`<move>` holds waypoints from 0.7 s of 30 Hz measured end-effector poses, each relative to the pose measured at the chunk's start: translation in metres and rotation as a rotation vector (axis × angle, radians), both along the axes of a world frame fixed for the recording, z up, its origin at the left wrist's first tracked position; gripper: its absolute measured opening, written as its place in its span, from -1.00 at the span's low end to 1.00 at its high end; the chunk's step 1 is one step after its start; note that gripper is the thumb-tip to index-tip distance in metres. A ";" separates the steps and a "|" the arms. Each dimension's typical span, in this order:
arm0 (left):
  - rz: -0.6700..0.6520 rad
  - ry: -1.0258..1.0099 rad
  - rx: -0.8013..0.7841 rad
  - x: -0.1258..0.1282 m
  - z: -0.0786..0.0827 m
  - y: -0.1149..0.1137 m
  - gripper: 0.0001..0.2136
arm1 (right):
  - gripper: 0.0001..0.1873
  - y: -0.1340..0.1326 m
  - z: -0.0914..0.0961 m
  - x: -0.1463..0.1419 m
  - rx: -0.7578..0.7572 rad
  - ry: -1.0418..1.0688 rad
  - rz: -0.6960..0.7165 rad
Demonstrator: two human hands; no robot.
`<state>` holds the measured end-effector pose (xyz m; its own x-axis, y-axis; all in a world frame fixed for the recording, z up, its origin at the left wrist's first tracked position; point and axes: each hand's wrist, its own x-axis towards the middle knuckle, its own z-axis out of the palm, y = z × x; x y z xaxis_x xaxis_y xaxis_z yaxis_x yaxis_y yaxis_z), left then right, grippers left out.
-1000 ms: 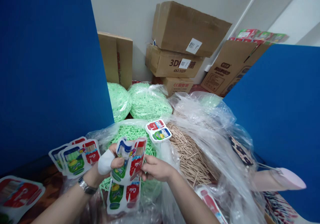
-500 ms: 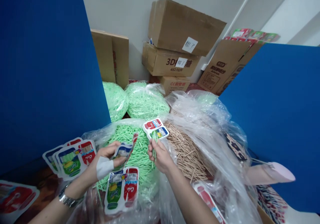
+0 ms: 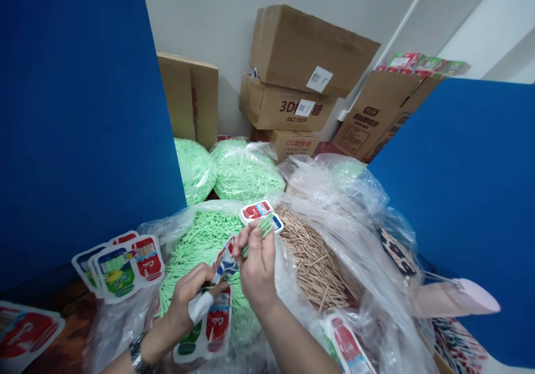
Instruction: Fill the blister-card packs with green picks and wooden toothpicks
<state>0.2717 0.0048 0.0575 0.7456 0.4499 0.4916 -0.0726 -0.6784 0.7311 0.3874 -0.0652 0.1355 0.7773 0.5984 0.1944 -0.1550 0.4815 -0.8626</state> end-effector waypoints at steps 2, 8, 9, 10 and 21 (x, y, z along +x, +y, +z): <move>-0.012 -0.039 0.052 -0.001 -0.001 0.001 -0.88 | -0.82 -0.001 -0.004 -0.002 -0.024 -0.068 0.025; -0.049 -0.090 0.144 -0.007 0.001 0.004 -0.89 | -0.84 -0.010 -0.011 -0.005 -0.165 -0.375 0.064; -0.051 -0.105 0.157 -0.007 0.001 0.004 -0.89 | -0.84 -0.011 -0.013 -0.005 -0.173 -0.406 0.056; -0.054 -0.117 0.166 -0.007 0.001 0.005 -0.89 | -0.83 -0.012 -0.014 -0.005 -0.177 -0.426 0.040; -0.011 -0.093 -0.047 0.001 -0.004 -0.004 -0.91 | -0.75 -0.016 -0.037 -0.014 -0.272 -0.629 -0.114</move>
<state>0.2726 0.0005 0.0535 0.7027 0.4661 0.5375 -0.1494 -0.6420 0.7520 0.3735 -0.0816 0.0985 0.6268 0.6113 0.4831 0.4525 0.2192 -0.8644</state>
